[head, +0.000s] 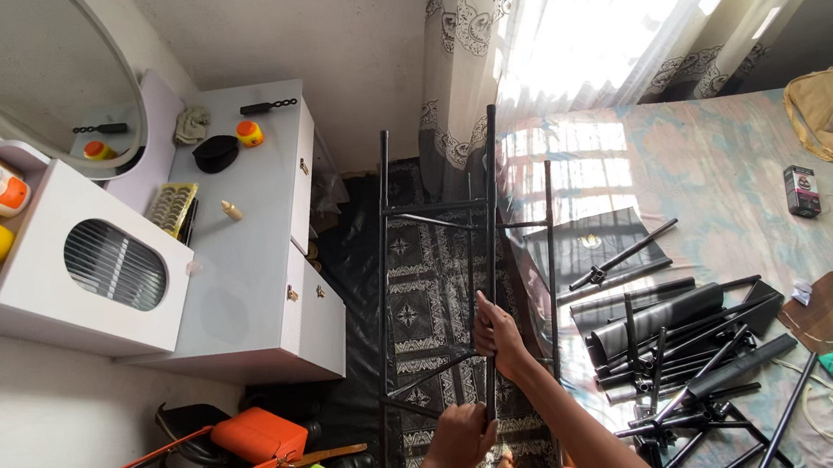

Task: The person assembles a metal frame structure by connecting multiple black metal rods and joints. They pick up rods from the bed, align them, and insert them into connector pieces to form a rectangular frame.

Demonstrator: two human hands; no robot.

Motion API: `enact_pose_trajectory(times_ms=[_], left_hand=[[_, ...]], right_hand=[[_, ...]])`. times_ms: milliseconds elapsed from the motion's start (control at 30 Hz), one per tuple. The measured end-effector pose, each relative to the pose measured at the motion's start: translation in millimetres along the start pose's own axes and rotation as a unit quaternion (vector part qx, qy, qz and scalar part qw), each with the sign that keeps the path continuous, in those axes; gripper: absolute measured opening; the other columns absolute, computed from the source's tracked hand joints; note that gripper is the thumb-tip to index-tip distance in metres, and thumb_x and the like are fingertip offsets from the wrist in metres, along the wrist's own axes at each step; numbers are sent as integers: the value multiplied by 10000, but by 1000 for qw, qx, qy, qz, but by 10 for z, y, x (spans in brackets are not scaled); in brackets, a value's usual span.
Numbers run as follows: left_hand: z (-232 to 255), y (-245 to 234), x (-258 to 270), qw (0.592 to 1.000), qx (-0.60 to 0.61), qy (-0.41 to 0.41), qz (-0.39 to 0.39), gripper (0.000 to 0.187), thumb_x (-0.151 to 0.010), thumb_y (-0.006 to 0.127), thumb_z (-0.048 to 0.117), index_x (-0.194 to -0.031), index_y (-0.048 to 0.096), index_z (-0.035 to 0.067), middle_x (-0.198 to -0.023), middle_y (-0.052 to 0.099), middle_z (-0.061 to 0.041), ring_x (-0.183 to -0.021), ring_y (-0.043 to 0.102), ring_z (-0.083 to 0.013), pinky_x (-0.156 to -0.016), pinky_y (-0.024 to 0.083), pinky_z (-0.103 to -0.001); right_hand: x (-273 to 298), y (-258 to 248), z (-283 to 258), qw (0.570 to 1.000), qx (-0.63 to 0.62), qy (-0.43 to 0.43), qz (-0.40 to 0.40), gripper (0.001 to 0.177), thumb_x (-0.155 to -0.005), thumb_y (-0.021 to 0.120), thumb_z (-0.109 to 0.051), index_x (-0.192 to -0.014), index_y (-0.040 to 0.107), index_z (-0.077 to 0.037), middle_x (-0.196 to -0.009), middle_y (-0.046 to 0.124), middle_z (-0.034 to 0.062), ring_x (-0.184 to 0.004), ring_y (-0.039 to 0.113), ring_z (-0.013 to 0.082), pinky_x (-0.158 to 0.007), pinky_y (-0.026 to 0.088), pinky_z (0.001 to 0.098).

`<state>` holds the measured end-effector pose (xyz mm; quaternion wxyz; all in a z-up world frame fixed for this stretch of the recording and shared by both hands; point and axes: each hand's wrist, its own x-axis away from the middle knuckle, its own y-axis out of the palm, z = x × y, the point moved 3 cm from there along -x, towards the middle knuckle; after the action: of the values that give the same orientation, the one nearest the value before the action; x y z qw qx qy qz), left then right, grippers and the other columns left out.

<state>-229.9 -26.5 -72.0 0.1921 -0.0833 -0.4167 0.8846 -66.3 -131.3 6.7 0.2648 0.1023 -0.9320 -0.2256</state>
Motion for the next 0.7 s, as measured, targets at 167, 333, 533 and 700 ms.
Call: enact_pose_trajectory(times_ms=[167,333,533,700], left_hand=[[21,2,129,999,13,28,-14,461,-1084,560,495,-863,565,90,-674,585,-41,-571,563,-216,-645,469,-413],[61,-67,205,998,45,26,-43,558,-1059,608,559,-752,592,93,-637,587,-40,-546,574,-196,-621,483,-392],[97,-214,165,996,73,9,46,672,-974,644,648,-551,521,140,-466,476,-4,-393,492,-159,-427,423,-363],[-45,-493,-9,971,37,-11,235,690,-1004,579,643,-510,490,170,-431,441,21,-338,417,-106,-355,337,-328]], right_hand=[[79,-133,281,1000,17,10,-5,510,-996,599,-497,-702,340,-169,-499,294,-42,-372,252,96,-346,202,292],[160,-132,429,999,28,23,-23,498,-1000,617,-472,-703,352,-172,-495,301,-52,-367,273,87,-343,228,280],[58,82,165,993,74,-18,-92,372,-1015,509,-511,-969,565,-146,-627,476,-35,-506,456,74,-471,392,249],[-65,-88,195,979,201,10,-38,466,-982,462,-535,-1228,610,-167,-900,682,-6,-706,587,79,-648,508,275]])
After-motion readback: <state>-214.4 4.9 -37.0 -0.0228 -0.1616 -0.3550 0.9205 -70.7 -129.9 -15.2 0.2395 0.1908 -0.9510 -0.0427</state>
